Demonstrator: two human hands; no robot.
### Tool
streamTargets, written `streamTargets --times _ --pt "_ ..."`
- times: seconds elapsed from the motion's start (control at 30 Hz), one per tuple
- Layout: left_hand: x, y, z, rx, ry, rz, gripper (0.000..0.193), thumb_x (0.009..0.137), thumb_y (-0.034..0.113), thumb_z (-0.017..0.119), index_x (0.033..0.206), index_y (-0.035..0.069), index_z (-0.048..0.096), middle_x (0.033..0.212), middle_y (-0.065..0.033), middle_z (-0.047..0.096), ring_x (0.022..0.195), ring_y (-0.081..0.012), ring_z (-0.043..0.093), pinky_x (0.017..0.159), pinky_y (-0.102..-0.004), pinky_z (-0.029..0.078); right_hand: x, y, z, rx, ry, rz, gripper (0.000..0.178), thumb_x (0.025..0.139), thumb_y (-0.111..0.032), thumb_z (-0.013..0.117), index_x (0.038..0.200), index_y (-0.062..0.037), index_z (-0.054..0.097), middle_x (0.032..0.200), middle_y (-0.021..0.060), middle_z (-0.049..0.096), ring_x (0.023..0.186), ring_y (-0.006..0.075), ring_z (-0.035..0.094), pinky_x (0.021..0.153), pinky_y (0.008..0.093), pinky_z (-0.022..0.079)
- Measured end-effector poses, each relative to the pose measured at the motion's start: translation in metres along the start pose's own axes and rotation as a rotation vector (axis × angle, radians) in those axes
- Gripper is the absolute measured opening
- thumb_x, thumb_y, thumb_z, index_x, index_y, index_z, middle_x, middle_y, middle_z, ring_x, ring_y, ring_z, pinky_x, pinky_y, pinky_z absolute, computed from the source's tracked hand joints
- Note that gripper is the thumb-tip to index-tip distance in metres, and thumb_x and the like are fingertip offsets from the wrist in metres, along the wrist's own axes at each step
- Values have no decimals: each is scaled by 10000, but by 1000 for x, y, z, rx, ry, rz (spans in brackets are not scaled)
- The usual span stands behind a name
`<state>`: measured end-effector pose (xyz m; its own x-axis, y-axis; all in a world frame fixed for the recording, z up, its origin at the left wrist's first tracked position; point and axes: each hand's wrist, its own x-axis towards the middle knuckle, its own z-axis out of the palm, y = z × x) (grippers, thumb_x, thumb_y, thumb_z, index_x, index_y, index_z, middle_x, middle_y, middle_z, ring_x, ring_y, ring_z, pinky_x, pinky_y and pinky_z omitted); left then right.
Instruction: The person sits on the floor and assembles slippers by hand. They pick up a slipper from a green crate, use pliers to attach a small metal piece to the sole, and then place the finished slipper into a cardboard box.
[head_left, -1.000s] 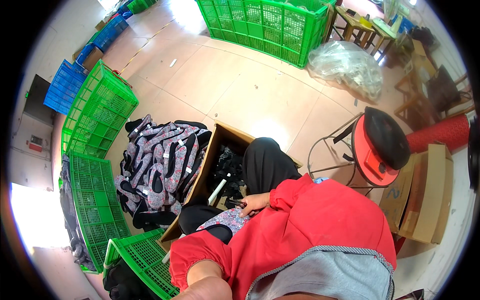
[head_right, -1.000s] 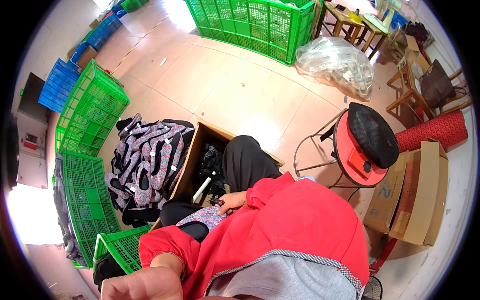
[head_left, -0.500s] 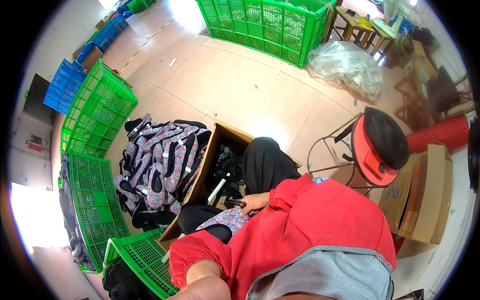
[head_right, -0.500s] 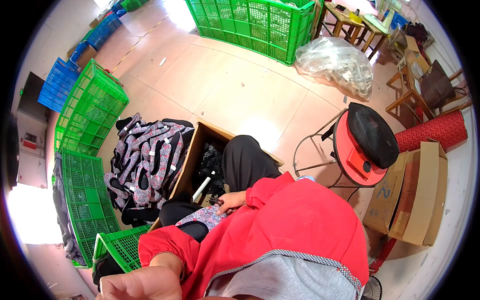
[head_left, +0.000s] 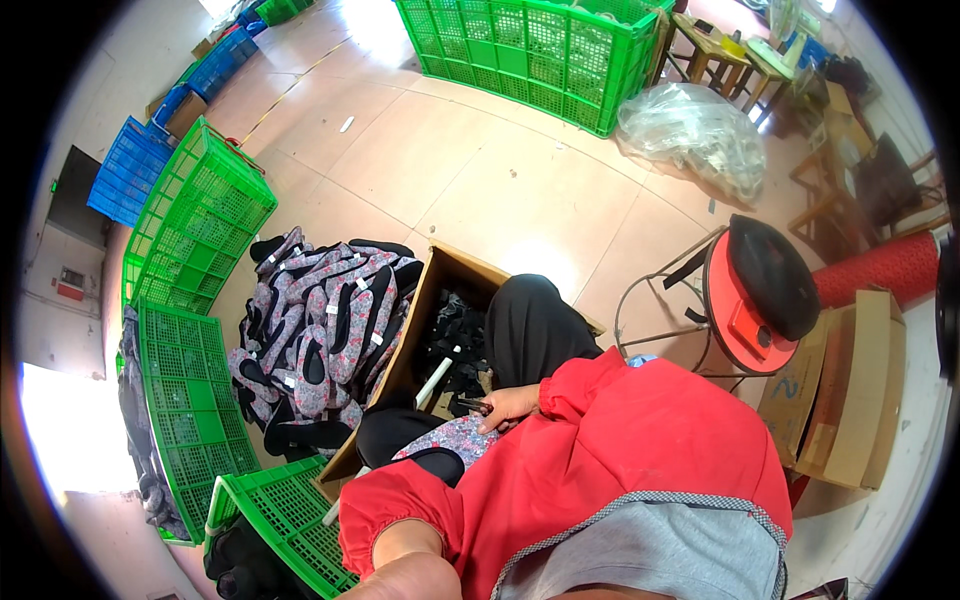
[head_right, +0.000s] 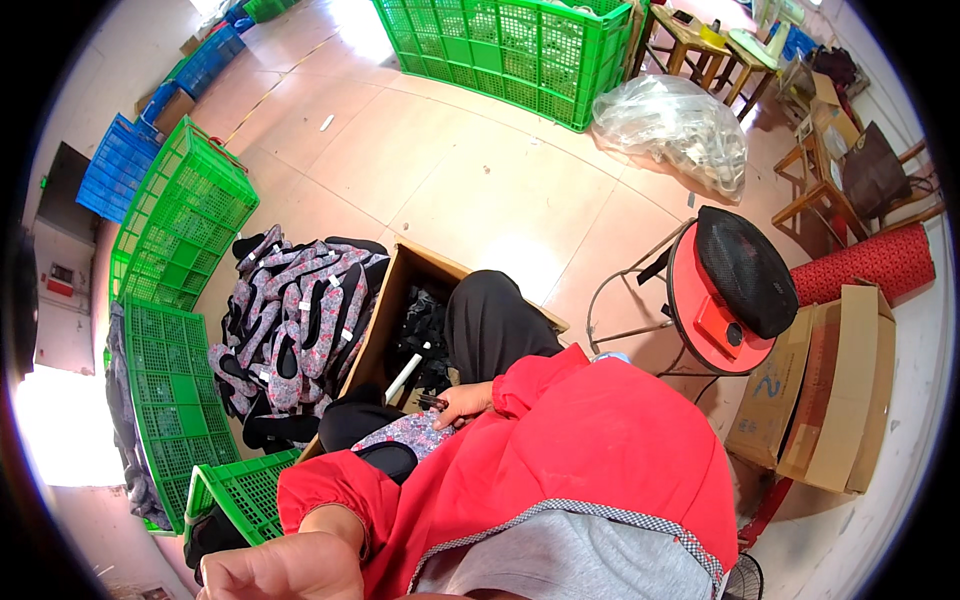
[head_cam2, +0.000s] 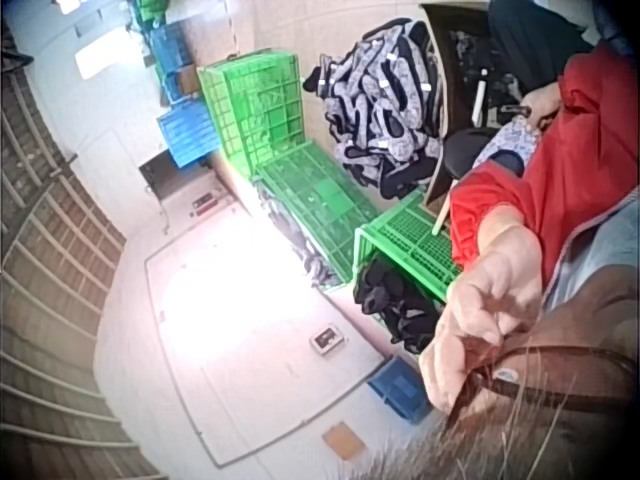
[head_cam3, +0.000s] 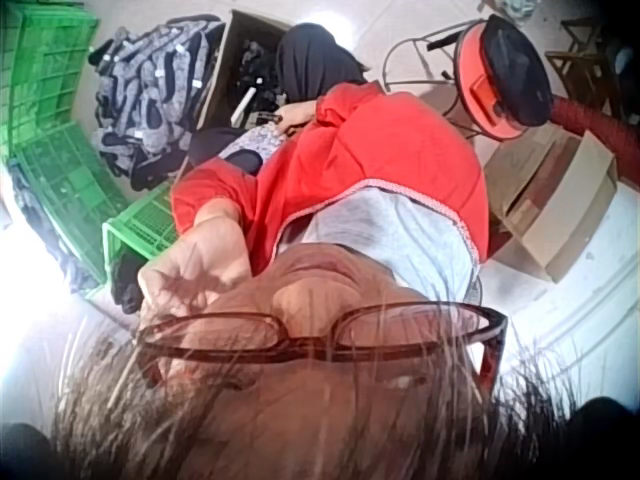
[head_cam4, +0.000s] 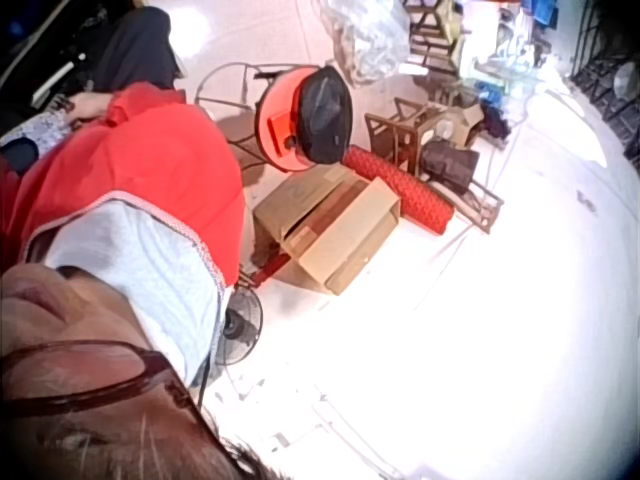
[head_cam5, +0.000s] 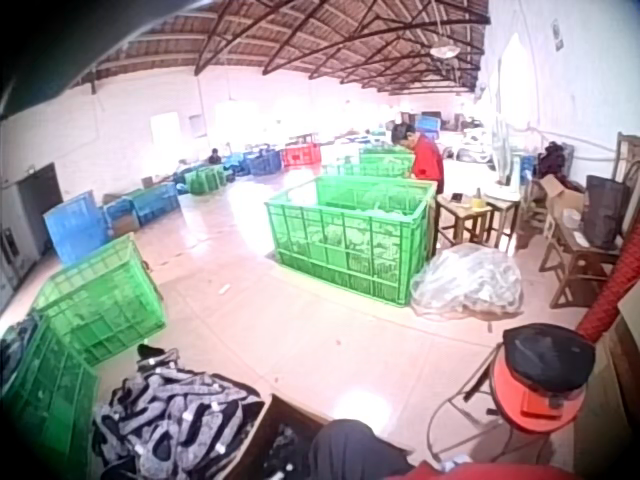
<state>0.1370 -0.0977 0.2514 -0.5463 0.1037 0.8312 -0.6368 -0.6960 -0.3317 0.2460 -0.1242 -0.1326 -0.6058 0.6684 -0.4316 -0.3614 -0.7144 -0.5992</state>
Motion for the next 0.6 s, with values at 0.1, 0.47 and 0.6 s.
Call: streamTargets --times 0.1,0.47,0.6 --pt "1 1 1 0 15 -21 452 881 134 609 1331 96 577 1347 -29 530 1118 -168 481 900 -347 330 -2 -3 2 -14 5 3 356 846 -178 805 1050 -105 522 661 -61 439 513 43 379 449 220 298" --pt "-1 0 1 -52 9 -90 407 885 139 603 1289 94 593 1331 -23 554 1221 -181 458 887 -331 336 1 0 1 -1 6 5 335 853 -168 799 1019 -124 511 657 -66 431 510 42 377 448 218 288" --pt "-1 -31 36 -466 219 211 431 895 187 593 1313 84 579 1381 -38 533 1282 -209 431 921 -344 334 0 -2 2 -1 5 22 329 858 -146 791 980 -133 486 629 -65 414 489 42 363 438 218 277"
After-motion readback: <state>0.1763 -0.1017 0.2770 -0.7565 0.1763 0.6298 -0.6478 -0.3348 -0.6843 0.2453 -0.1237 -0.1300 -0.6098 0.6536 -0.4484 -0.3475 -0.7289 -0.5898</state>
